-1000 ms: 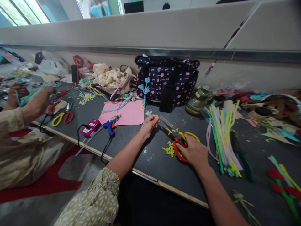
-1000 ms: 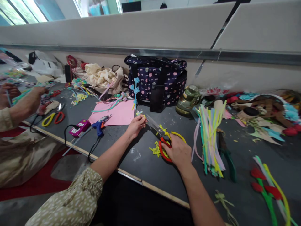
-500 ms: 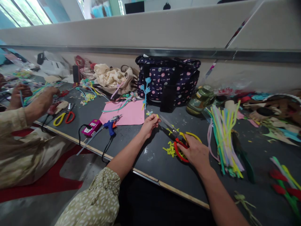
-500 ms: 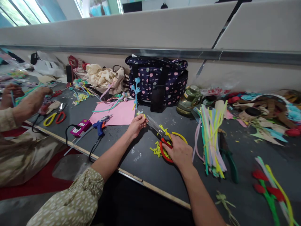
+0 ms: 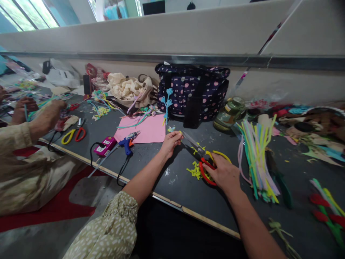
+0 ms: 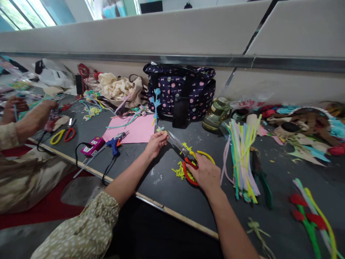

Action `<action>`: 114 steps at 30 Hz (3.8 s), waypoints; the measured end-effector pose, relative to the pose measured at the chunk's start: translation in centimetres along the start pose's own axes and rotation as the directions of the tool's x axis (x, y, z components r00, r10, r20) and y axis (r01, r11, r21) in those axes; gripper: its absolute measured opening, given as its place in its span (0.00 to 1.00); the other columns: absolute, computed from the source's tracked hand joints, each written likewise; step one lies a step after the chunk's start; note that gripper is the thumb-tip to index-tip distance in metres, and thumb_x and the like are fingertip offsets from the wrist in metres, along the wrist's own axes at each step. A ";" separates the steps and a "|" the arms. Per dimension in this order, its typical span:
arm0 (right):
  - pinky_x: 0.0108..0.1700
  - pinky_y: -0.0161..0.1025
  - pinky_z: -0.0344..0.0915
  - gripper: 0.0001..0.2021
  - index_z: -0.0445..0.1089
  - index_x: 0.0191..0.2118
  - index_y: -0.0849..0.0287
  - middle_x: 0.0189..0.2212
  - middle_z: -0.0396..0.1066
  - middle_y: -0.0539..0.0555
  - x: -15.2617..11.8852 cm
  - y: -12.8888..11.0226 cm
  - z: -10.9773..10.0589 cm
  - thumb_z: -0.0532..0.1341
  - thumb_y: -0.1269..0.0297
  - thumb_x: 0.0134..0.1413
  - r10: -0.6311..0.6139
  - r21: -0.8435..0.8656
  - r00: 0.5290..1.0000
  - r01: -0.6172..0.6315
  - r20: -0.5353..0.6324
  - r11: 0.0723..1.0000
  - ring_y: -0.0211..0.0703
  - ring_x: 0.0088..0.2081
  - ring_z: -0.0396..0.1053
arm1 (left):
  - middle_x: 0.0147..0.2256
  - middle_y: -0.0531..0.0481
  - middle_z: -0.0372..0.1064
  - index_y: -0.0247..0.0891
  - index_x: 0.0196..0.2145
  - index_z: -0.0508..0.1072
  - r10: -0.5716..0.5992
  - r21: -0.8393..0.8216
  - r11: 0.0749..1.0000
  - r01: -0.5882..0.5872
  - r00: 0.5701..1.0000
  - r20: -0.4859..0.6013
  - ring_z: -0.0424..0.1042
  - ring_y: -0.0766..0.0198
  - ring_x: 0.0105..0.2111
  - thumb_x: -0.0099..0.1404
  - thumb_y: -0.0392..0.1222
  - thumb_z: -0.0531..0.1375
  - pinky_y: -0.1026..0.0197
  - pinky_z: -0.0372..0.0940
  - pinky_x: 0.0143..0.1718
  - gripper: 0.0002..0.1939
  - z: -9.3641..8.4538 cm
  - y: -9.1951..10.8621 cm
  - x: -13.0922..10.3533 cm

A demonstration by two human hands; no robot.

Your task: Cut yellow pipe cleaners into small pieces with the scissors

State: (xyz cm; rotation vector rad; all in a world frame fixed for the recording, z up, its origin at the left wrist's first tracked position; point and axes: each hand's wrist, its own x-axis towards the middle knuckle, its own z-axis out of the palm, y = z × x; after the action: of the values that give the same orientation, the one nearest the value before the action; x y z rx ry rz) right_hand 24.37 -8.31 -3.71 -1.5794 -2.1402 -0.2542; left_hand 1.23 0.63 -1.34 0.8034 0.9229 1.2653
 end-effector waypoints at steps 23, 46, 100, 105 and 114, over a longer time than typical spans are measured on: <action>0.38 0.37 0.63 0.25 0.68 0.50 0.61 0.40 0.74 0.57 0.3 -0.3 -0.4 0.55 0.45 0.57 -0.017 0.043 0.998 0.019 -0.054 0.999 0.44 0.41 0.71 | 0.24 0.53 0.68 0.34 0.26 0.73 0.020 -0.002 1.000 -0.020 1.000 -0.022 0.61 0.74 0.20 0.46 0.44 0.69 0.67 0.57 0.25 0.13 0.2 0.3 -0.2; 0.36 0.36 0.62 0.25 0.70 0.49 0.61 0.36 0.75 0.56 0.1 0.1 0.0 0.54 0.45 0.58 -0.032 0.038 0.999 0.033 -0.031 0.999 0.42 0.37 0.71 | 0.24 0.51 0.69 0.34 0.24 0.74 0.044 0.085 0.995 -0.047 0.999 0.031 0.60 0.73 0.21 0.49 0.44 0.67 0.66 0.56 0.26 0.10 0.3 0.2 -0.3; 0.35 0.37 0.61 0.25 0.66 0.50 0.61 0.38 0.74 0.57 0.6 -0.5 -0.8 0.52 0.45 0.59 0.030 -0.011 0.999 -0.029 0.043 1.000 0.44 0.37 0.71 | 0.25 0.49 0.69 0.34 0.26 0.73 0.003 0.039 0.999 -0.002 1.000 -0.021 0.61 0.71 0.22 0.48 0.42 0.65 0.66 0.55 0.26 0.09 -0.1 0.2 0.2; 0.34 0.38 0.58 0.26 0.65 0.47 0.63 0.38 0.71 0.61 1.0 -1.5 -1.5 0.53 0.44 0.56 0.038 -0.150 0.997 -0.028 0.062 0.988 0.47 0.38 0.68 | 0.29 0.48 0.73 0.35 0.24 0.70 0.156 0.047 0.987 -0.154 0.987 -0.046 0.57 0.72 0.21 0.50 0.43 0.62 0.65 0.54 0.25 0.08 0.2 0.7 -0.2; 0.35 0.39 0.58 0.23 0.65 0.49 0.63 0.42 0.69 0.61 1.1 -1.5 -1.7 0.56 0.48 0.56 0.023 -0.156 0.990 -0.001 0.141 0.988 0.47 0.41 0.66 | 0.40 0.46 0.74 0.35 0.24 0.74 0.181 0.239 0.953 -0.185 0.983 0.039 0.58 0.73 0.23 0.52 0.41 0.62 0.67 0.53 0.24 0.06 0.5 0.3 -0.4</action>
State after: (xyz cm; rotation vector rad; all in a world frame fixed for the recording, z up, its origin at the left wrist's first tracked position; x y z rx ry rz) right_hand 23.16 -8.58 -1.49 -1.7446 -2.2659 -0.3203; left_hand 1.48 0.27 -0.79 1.1115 1.0195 1.3188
